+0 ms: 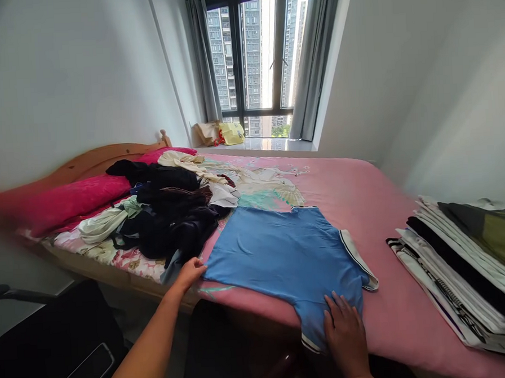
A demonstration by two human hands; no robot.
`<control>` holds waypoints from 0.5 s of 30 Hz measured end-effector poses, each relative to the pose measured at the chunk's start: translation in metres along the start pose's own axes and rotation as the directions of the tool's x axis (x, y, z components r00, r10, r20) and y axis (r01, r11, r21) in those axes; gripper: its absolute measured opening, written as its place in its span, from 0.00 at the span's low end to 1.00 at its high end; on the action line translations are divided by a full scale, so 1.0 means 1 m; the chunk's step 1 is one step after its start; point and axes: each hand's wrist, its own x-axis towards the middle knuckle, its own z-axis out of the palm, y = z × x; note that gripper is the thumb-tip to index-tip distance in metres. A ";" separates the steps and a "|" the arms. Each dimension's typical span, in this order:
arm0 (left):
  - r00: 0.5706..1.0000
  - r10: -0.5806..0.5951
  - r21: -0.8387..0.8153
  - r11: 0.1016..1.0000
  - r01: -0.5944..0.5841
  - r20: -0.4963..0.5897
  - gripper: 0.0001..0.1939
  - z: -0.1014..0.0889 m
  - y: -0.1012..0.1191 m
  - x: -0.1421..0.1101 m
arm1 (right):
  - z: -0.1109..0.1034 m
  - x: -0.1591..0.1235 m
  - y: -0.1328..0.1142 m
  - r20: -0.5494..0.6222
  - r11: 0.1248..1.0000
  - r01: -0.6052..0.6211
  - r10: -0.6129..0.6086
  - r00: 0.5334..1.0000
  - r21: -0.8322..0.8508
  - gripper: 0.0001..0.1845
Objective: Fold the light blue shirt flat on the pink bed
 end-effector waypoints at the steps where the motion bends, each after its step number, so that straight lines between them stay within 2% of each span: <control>1: 1.000 0.004 -0.036 0.999 -0.003 0.006 0.07 0.000 -0.002 0.001 | 0.000 0.000 0.000 -0.004 1.000 0.000 0.000 1.000 -0.002 0.24; 8: 0.991 0.081 -0.247 0.968 -0.053 0.107 0.10 -0.001 -0.011 -0.004 | -0.004 0.002 -0.004 0.004 0.999 -0.032 0.032 0.999 0.019 0.23; 12: 0.975 0.112 -0.277 0.959 -0.056 0.191 0.13 -0.010 -0.012 -0.010 | -0.003 0.001 -0.003 0.014 0.998 -0.047 0.046 0.999 0.040 0.23; 15: 0.979 0.102 -0.259 0.964 -0.054 0.176 0.15 -0.019 -0.012 -0.014 | -0.001 0.000 -0.004 0.005 0.993 -0.085 0.084 0.996 0.084 0.24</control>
